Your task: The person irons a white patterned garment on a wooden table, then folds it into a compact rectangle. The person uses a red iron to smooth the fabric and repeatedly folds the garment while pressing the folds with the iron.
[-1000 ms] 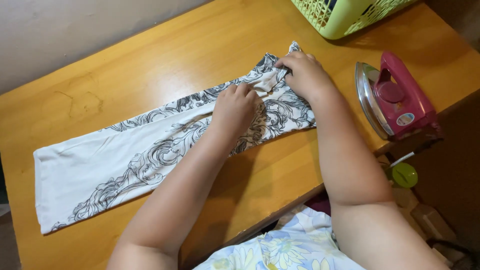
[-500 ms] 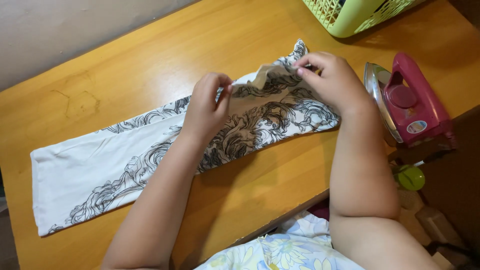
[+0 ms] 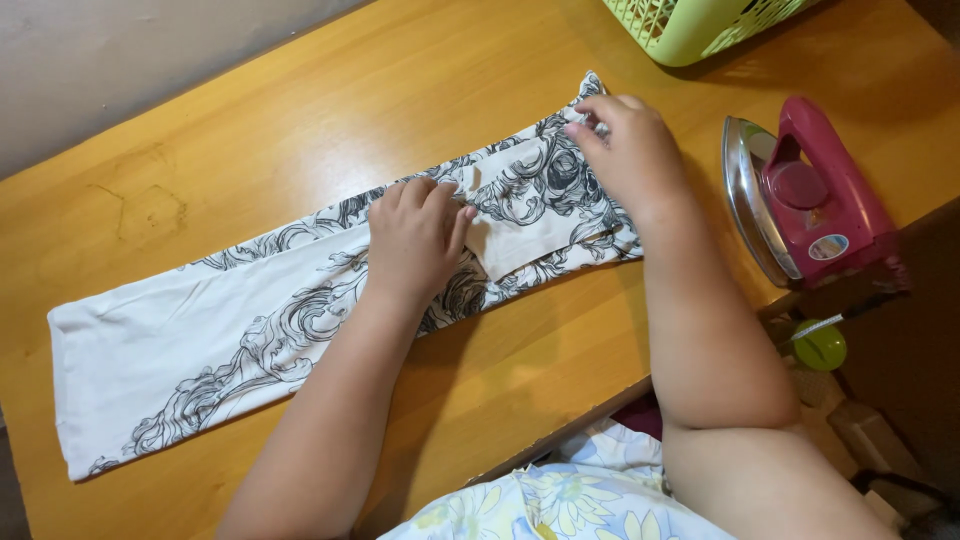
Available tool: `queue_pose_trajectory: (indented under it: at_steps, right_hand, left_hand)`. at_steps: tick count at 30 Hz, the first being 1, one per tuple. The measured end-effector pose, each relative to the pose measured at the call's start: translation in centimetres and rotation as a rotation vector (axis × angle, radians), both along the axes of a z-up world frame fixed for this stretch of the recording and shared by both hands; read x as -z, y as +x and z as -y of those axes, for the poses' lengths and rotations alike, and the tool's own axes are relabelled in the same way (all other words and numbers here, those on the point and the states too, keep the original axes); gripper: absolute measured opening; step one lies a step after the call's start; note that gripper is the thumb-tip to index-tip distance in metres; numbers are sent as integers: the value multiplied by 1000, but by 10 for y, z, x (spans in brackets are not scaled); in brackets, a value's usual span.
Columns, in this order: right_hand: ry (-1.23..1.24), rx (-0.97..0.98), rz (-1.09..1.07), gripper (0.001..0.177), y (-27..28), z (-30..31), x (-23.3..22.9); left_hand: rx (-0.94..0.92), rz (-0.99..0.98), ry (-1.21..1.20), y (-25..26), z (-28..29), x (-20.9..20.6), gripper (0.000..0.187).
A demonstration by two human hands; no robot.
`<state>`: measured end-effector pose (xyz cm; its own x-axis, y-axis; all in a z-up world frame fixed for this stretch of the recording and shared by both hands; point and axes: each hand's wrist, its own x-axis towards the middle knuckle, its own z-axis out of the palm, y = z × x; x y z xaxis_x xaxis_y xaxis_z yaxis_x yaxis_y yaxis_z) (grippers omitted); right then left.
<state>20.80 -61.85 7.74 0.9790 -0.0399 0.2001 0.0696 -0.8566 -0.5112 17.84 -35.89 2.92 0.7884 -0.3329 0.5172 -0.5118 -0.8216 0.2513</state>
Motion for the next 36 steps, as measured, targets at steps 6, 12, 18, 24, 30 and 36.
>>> queue_pose_trajectory:
  at_steps: [6, 12, 18, 24, 30, 36]
  right_hand:
    - [-134, 28, -51, 10, 23, -13, 38]
    - [-181, 0, 175, 22, 23, -5, 61]
    - [-316, -8, -389, 73, 21, -35, 35]
    - [-280, 97, -241, 77, 43, -32, 63]
    - [-184, 40, 91, 40, 55, -3, 49]
    - [-67, 224, 103, 21, 34, 58, 38]
  left_hand:
    - [31, -35, -161, 8, -13, -9, 22]
    - [12, -36, 66, 14, -30, 2, 29]
    - [-68, -427, 242, 15, -21, 31, 72]
    - [-189, -432, 200, 14, -23, 27, 74]
    - [-178, -384, 199, 13, -24, 31, 73]
    - [19, 51, 58, 18, 12, -20, 33]
